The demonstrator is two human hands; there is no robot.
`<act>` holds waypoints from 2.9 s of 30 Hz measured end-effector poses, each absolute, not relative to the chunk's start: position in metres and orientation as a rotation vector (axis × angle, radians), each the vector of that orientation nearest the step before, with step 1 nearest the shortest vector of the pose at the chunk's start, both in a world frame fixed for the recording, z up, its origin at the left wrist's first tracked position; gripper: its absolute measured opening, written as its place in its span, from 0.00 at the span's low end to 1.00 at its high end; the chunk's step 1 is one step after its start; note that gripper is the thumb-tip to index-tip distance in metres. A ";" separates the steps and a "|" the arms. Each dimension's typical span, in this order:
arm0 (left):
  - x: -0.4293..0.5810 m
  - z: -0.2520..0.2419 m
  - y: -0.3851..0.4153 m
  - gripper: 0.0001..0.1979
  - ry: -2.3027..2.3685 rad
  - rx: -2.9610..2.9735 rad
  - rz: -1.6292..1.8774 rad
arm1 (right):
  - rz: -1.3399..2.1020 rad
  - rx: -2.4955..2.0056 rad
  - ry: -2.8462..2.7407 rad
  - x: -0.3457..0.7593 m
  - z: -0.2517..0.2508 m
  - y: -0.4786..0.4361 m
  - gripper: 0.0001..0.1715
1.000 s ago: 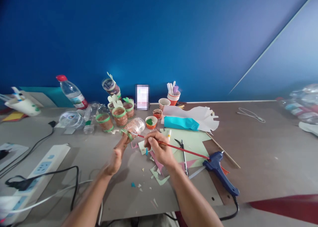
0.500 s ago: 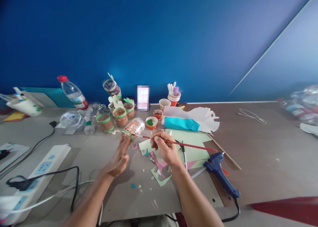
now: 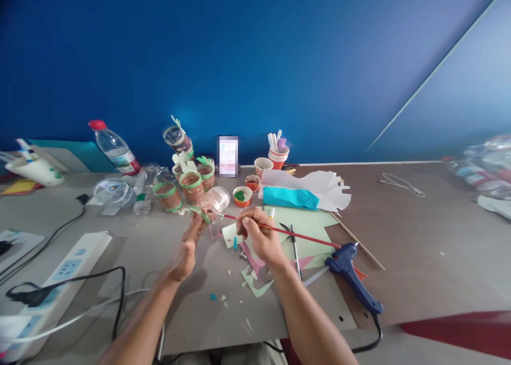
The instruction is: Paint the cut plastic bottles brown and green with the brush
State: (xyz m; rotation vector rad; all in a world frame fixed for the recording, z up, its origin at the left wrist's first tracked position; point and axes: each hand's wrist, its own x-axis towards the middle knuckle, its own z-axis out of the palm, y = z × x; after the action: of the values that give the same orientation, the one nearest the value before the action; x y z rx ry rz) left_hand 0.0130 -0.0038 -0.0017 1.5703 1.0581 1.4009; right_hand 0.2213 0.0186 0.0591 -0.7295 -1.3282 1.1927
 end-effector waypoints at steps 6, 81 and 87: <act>0.017 -0.001 0.003 0.42 0.954 1.241 1.509 | 1.252 -0.719 -1.332 0.215 0.060 0.016 0.11; 0.030 0.027 0.013 0.45 0.688 0.867 1.463 | 0.504 -1.646 -1.766 0.259 0.085 0.182 0.12; 0.032 0.030 0.012 0.44 0.665 0.910 1.481 | 0.489 -1.648 -1.847 0.253 0.078 0.186 0.13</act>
State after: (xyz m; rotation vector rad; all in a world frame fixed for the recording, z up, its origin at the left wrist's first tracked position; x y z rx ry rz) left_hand 0.0317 0.0122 0.0303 0.9096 0.6652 1.4814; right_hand 0.2527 0.1861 0.0782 -1.6482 -1.8465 0.4887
